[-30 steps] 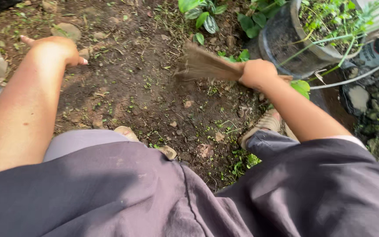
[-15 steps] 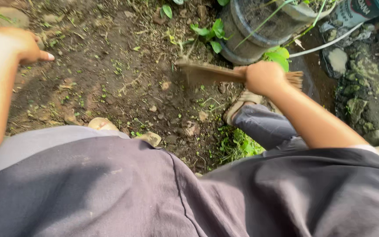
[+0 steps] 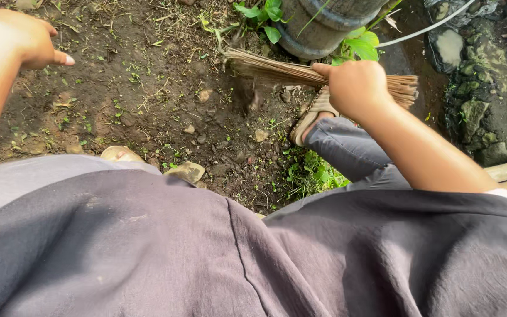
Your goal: The person removes weeds by hand from a garden bed and sweeps the area with a small broom. They also move a plastic sheet and a rock to access the soil, then continue pulling weeds and sweeping debris near a small water channel.
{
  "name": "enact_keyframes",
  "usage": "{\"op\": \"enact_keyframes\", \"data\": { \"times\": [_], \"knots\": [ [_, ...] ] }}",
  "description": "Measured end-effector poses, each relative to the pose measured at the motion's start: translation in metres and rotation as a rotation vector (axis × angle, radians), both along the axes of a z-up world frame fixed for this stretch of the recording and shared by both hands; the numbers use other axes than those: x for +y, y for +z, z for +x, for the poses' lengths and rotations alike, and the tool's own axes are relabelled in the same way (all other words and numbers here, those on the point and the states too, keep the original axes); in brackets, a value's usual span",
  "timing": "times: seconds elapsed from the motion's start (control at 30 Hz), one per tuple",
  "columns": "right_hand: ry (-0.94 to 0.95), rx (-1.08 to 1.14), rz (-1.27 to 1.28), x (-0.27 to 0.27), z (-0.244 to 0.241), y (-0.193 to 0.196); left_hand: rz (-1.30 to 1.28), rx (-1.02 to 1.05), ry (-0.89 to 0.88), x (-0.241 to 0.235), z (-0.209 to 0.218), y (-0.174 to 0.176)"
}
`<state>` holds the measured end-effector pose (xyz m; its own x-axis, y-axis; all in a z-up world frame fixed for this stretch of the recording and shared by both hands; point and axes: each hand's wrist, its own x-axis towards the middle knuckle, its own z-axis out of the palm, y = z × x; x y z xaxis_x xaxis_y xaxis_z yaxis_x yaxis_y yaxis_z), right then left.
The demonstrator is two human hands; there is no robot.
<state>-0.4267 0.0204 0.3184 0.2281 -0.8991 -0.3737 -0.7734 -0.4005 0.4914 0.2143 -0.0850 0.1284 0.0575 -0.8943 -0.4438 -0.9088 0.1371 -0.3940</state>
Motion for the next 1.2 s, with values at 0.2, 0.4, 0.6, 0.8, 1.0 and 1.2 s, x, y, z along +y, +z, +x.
{"op": "enact_keyframes", "data": {
  "times": [0.2,0.4,0.6,0.8,1.0,1.2],
  "knots": [
    [0.263,0.249,0.209,0.036,0.034,-0.038,0.146,-0.063,0.055,0.023,-0.038,0.040],
    [0.035,-0.086,-0.135,-0.027,-0.005,-0.012,0.180,-0.031,0.084,0.038,-0.062,0.063],
    [0.068,0.100,0.260,-0.013,0.017,-0.026,0.231,-0.048,0.105,0.037,-0.063,0.074],
    [0.124,0.032,0.016,-0.058,0.043,-0.058,0.248,0.048,0.089,0.042,-0.085,0.084],
    [0.043,-0.045,-0.201,-0.063,0.042,0.041,0.251,0.004,0.060,0.036,-0.083,0.092],
    [-0.171,-0.489,0.111,0.008,-0.005,0.140,0.204,0.040,0.035,0.024,-0.065,0.079]
  ]
}}
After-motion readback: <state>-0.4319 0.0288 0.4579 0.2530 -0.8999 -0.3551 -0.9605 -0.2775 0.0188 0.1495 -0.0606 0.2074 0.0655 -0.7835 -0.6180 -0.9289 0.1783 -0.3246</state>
